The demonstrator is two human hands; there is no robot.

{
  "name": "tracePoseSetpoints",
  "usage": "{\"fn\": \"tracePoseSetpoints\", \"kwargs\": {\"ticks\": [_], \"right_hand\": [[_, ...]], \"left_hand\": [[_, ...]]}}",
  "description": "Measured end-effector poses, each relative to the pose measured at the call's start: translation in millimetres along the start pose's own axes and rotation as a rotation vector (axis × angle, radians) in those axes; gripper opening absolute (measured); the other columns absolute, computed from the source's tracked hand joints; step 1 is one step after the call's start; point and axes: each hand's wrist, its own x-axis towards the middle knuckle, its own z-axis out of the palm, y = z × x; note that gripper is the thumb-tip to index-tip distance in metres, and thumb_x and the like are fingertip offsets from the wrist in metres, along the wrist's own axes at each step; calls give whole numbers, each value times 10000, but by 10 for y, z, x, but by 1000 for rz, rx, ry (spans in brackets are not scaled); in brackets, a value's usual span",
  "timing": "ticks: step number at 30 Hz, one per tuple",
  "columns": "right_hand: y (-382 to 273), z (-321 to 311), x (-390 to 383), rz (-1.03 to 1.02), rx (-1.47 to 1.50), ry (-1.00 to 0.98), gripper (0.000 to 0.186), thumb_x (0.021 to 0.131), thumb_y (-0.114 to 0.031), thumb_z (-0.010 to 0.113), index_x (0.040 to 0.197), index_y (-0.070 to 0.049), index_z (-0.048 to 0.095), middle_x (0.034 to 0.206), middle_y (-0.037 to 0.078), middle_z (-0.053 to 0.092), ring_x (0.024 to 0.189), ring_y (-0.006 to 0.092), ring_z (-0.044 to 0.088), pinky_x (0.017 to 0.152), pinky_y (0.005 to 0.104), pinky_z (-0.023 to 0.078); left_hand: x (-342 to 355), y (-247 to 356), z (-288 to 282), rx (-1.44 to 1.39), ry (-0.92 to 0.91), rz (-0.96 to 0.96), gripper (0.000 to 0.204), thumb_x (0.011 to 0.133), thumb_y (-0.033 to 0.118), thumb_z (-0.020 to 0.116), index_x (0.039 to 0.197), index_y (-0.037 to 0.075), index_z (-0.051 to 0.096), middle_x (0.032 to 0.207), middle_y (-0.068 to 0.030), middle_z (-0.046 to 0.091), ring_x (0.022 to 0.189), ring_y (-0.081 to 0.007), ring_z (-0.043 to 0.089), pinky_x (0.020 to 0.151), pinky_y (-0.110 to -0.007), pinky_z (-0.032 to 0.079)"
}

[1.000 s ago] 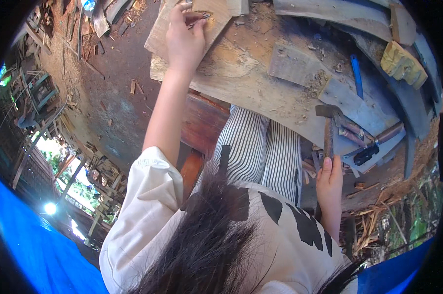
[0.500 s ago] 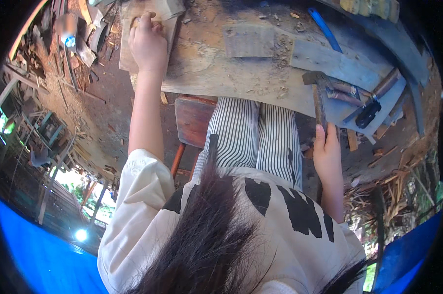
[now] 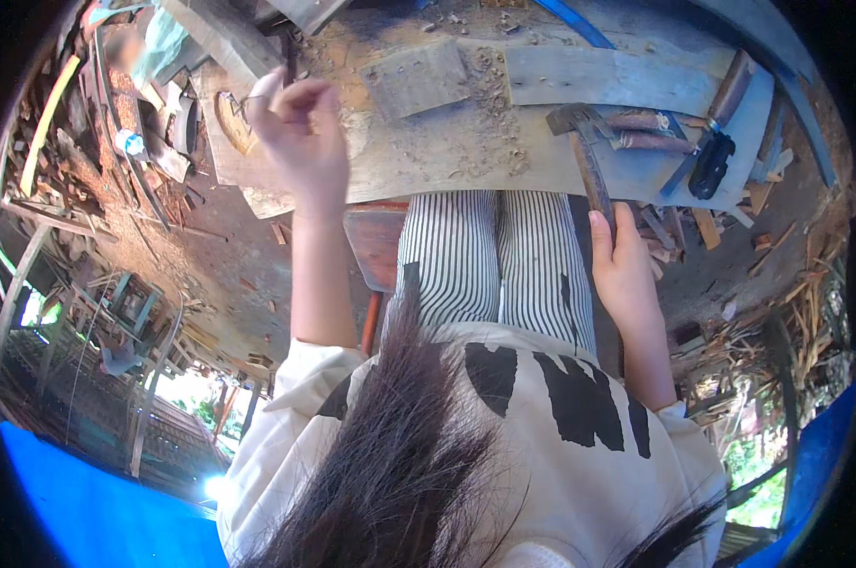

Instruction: Carve a design into a piece of wood using a hammer and a carving chisel.

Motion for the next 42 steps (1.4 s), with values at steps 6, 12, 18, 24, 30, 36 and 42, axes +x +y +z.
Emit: {"fn": "tracePoseSetpoints", "kwargs": {"ticks": [6,12,18,24,30,36,42], "right_hand": [[23,8,19,16,49,-12,366,1021,-329,476,1163,8,486,844,300,645,844,488,629,684,509,483],[93,34,7,30,33,15,393,1015,-350,482,1167,12,482,825,303,640,833,495,622,673,525,472],[81,46,4,72,45,-4,398,1016,-354,482,1173,11,478,789,295,637,812,493,625,661,521,475],[80,81,5,89,65,-13,407,1018,-355,477,1191,14,479,784,292,637,802,487,629,662,509,482],[98,81,-6,24,100,10,395,1022,-339,473,1205,12,482,780,271,643,776,480,634,658,496,486],[-209,36,29,-135,203,65,315,1004,-251,526,1186,4,499,759,233,639,722,434,659,617,430,503],[-623,69,219,-498,195,167,284,979,-241,573,1152,-21,528,738,198,640,698,397,674,600,392,512]], "left_hand": [[30,339,550,-149,-40,20,566,832,-86,683,1297,61,395,978,-100,658,885,-164,670,831,-282,529],[51,336,693,209,-178,39,584,831,-80,674,1298,91,369,898,-61,699,911,-159,682,1131,-458,343],[70,258,728,64,-134,-13,570,830,-66,680,1282,79,365,869,-51,686,880,-142,677,1155,-442,309],[84,214,708,-32,-129,-1,569,823,-78,678,1274,59,359,863,-58,684,865,-130,669,1176,-444,268],[81,400,745,300,-131,29,579,806,57,762,1276,30,424,868,-34,692,971,-170,647,1067,-407,390],[34,164,778,379,-27,105,513,791,123,795,1209,-3,525,1012,-59,702,1058,-176,635,925,-366,481],[-21,-23,803,-51,36,-62,480,752,106,824,1148,-19,582,1221,-70,597,984,-164,652,796,-279,533]]}}
